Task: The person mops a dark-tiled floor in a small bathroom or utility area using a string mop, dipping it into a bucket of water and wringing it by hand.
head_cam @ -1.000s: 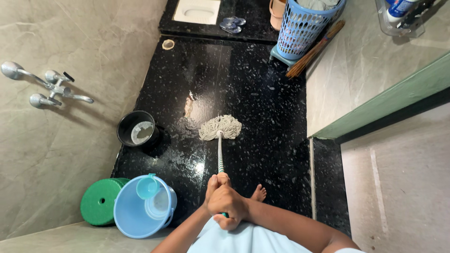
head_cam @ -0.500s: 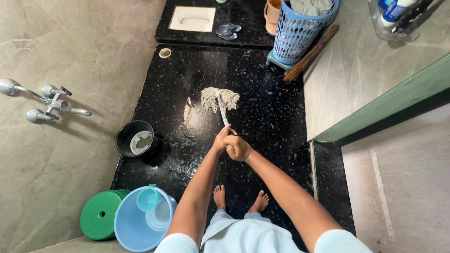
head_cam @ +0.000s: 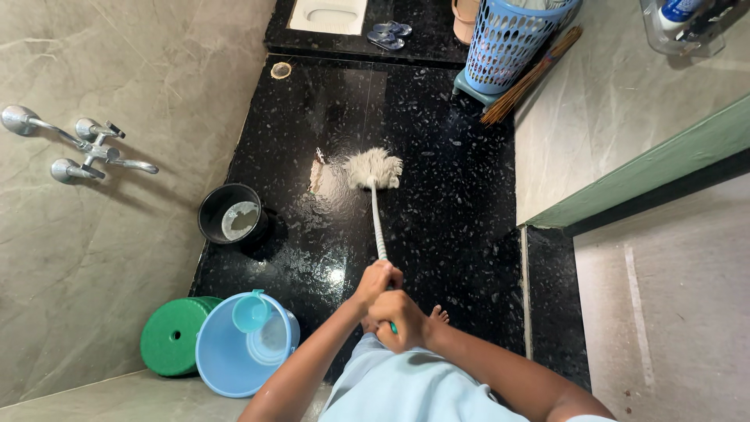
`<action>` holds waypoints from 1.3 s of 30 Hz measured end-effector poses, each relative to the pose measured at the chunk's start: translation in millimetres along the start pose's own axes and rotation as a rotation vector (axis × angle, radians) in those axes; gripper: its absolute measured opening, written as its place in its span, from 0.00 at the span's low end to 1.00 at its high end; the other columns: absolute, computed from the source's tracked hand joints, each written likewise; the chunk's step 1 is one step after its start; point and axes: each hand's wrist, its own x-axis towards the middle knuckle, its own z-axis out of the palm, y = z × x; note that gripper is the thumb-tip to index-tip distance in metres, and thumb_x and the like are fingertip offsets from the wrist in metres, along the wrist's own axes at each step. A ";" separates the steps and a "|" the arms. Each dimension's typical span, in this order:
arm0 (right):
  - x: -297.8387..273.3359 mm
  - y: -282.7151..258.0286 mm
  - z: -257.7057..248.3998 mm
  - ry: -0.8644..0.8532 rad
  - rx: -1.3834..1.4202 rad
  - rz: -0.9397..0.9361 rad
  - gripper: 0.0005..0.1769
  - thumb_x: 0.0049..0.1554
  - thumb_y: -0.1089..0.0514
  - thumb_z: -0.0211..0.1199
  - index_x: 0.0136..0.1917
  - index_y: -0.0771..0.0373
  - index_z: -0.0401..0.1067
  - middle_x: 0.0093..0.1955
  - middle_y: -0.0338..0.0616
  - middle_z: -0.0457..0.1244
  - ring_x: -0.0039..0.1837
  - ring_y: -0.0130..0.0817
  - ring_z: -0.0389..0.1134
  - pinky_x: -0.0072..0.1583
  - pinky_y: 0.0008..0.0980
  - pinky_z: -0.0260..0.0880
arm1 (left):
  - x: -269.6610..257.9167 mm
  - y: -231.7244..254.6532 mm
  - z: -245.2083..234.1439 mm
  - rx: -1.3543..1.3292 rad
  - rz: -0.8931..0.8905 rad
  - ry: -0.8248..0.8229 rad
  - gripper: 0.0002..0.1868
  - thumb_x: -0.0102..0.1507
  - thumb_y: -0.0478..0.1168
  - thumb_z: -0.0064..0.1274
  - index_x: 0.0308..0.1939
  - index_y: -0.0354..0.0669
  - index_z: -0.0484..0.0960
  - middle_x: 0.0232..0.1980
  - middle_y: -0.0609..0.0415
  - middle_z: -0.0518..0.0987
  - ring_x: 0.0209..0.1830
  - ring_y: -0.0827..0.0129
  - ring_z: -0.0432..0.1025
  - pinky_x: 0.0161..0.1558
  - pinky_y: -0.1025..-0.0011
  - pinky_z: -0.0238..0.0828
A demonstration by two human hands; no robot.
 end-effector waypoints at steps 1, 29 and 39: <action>2.0 -17.2 -3.5 -0.012 0.048 0.016 0.05 0.40 0.66 0.48 0.29 0.64 0.65 0.31 0.49 0.63 0.32 0.41 0.64 0.40 0.38 0.68 | -2.9 24.6 -2.7 -0.038 0.001 -0.029 0.40 0.72 0.58 0.17 0.20 0.39 0.74 0.21 0.48 0.73 0.27 0.53 0.68 0.38 0.59 0.66; -3.3 -64.7 -17.6 -0.002 0.131 -0.098 0.05 0.42 0.63 0.53 0.27 0.63 0.59 0.27 0.47 0.55 0.30 0.44 0.57 0.39 0.41 0.62 | -37.7 57.8 26.8 -0.128 0.176 0.132 0.39 0.72 0.63 0.19 0.25 0.37 0.71 0.26 0.46 0.69 0.28 0.54 0.64 0.36 0.58 0.60; 19.4 156.4 -41.9 -0.093 -0.218 -0.037 0.04 0.46 0.64 0.50 0.30 0.64 0.62 0.31 0.52 0.60 0.34 0.49 0.63 0.41 0.43 0.68 | 61.3 -120.3 -6.3 0.024 -0.098 0.356 0.21 0.72 0.50 0.36 0.58 0.40 0.74 0.55 0.39 0.77 0.56 0.47 0.73 0.60 0.59 0.69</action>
